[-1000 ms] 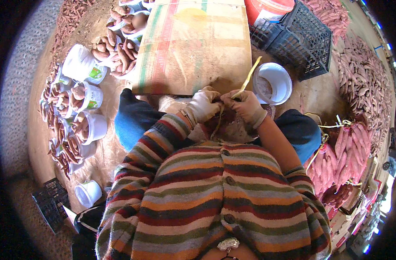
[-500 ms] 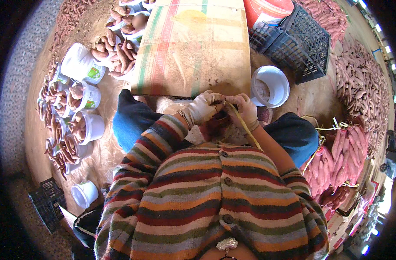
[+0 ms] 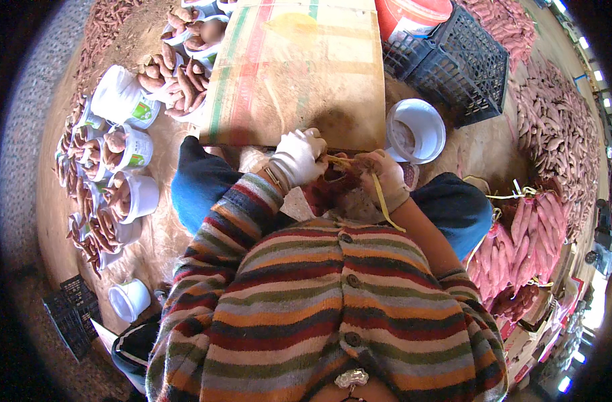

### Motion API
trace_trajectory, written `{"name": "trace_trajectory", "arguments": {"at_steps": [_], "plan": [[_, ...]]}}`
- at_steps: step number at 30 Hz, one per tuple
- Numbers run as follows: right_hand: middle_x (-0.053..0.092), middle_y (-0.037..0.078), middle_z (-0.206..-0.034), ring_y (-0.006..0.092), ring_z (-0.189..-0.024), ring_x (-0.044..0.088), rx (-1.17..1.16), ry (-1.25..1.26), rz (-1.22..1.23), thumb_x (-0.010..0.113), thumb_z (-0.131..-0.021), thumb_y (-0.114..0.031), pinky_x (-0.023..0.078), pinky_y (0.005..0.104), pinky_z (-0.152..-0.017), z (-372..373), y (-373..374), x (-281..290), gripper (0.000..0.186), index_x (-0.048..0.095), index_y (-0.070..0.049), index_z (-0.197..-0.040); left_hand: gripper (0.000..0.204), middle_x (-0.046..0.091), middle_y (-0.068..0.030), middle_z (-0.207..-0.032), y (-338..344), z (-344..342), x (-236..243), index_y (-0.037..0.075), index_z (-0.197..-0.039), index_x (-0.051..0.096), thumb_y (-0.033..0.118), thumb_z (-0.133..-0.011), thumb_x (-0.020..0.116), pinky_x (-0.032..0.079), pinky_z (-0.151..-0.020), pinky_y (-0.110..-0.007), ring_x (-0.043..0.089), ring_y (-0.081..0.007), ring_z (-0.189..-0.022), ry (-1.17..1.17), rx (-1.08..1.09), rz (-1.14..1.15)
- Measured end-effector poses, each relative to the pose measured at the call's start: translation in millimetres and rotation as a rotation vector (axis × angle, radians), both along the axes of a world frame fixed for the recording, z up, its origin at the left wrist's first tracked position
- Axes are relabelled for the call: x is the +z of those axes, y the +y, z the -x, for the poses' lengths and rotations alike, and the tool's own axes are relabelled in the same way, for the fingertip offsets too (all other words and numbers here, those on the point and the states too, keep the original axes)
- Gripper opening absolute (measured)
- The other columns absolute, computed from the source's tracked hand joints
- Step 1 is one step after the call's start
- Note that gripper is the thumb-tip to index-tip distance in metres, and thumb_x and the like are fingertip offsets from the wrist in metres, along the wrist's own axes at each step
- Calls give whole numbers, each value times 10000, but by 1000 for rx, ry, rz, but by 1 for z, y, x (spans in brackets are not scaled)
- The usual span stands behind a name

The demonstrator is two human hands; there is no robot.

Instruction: The person sits on the floor and repeatedly gathers reddish root vegetables into a mesh net, then ties the net with a yellow plastic tie. The tied bundles are placed on the floor beside the work area.

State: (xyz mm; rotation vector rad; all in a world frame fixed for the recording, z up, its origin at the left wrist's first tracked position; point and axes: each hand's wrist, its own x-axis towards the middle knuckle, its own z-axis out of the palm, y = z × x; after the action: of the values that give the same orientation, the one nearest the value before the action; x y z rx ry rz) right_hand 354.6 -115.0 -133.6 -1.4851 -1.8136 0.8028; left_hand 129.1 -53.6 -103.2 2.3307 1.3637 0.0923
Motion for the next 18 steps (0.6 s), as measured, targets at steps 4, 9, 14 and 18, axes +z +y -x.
{"name": "trace_trajectory", "arguments": {"at_steps": [4,9,14,18], "plan": [[632,116,-880,252,-830,637,-93,91,108,640,-759,-47,521,327,-729,-5,-24,-18,195,664,-39,-953,224,626,-114,-998,-7,-2,14,95,-815,681,307,-752,643,518,-770,-444,615,-315,-949,189,40,-26],[652,84,-892,184,-841,624,-224,490,425,610,-830,-62,516,313,-722,-11,-39,-35,162,641,-16,-982,243,629,-166,-963,-15,-3,7,59,-825,662,293,-783,610,519,-771,-445,630,-358,-855,172,73,-89],[663,74,-983,200,-844,633,-369,946,581,604,-906,-196,536,351,-720,-18,-24,-28,248,587,-36,-1094,355,645,-170,-985,-18,7,-13,16,-964,652,346,-834,628,503,-805,-392,628,-323,-909,-178,283,174],[653,78,-1053,223,-935,630,-284,1429,945,605,-890,-502,539,388,-726,-10,-13,-28,530,554,-83,-1210,682,589,-214,-1216,-44,3,-19,-53,-1261,507,528,-905,524,436,-948,-380,566,-287,-1119,-588,474,410]]}}
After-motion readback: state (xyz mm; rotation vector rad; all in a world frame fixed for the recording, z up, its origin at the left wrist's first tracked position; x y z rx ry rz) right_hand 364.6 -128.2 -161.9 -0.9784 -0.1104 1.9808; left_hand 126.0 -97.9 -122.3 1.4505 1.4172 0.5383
